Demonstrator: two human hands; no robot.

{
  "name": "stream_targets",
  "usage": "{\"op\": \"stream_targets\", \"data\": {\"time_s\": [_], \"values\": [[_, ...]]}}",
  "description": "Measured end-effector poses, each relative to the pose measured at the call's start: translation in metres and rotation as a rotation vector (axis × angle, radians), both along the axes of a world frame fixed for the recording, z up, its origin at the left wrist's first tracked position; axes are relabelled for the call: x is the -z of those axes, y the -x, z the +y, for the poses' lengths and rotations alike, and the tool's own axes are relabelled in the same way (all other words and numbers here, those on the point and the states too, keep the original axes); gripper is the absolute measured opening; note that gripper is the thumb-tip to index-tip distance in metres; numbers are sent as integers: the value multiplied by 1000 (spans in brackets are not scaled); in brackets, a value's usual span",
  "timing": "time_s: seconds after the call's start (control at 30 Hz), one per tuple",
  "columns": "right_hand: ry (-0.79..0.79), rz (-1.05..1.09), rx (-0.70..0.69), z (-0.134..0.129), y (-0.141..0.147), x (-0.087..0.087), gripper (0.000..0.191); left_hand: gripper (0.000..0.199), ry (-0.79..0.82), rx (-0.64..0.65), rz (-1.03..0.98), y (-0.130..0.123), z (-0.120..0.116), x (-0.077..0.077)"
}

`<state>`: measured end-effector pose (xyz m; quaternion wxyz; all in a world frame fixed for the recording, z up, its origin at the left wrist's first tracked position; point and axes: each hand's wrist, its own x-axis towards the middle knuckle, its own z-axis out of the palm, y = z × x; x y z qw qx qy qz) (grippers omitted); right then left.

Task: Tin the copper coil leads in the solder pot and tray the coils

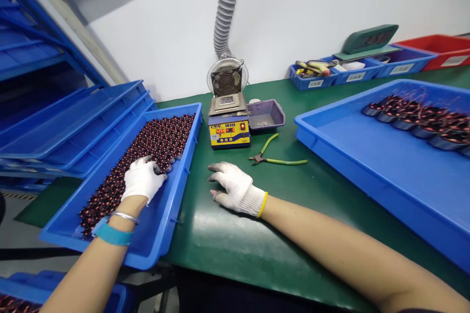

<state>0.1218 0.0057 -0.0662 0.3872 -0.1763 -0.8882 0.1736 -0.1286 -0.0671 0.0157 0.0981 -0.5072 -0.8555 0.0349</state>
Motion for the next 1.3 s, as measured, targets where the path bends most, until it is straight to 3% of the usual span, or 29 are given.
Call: {"op": "stream_targets", "data": {"time_s": [0.3,0.47,0.57,0.63,0.7,0.8,0.87,0.97,1.03,1.17,1.3], "values": [[79,-25,-8,-5,2,-1,26,26,7,7,-42,1,-1,13],[107,70,-19,-6,4,-3,29,35,-62,27,-58,-6,-7,-13],[173,178,-17,-9,8,-9,44,39,-288,54,-198,-34,-10,-29],[258,256,7,-10,9,-16,60,34,-407,137,-345,-64,-7,-32],[352,313,37,-10,9,-21,68,26,-416,261,-429,-97,0,-28],[442,362,99,-6,4,-25,52,16,-373,402,-462,-134,14,-22],[502,405,121,0,1,-27,42,17,-394,435,-511,-144,21,-22],[659,501,96,9,-2,-32,42,33,-573,390,-713,-135,24,-25],[783,547,45,13,-2,-36,43,50,-605,347,-923,-123,24,-23],[986,574,-158,11,2,-43,46,77,-313,363,-1226,-112,23,-13],[1130,513,-216,-1,2,-50,47,76,-269,463,-1284,-115,26,-5]]}}
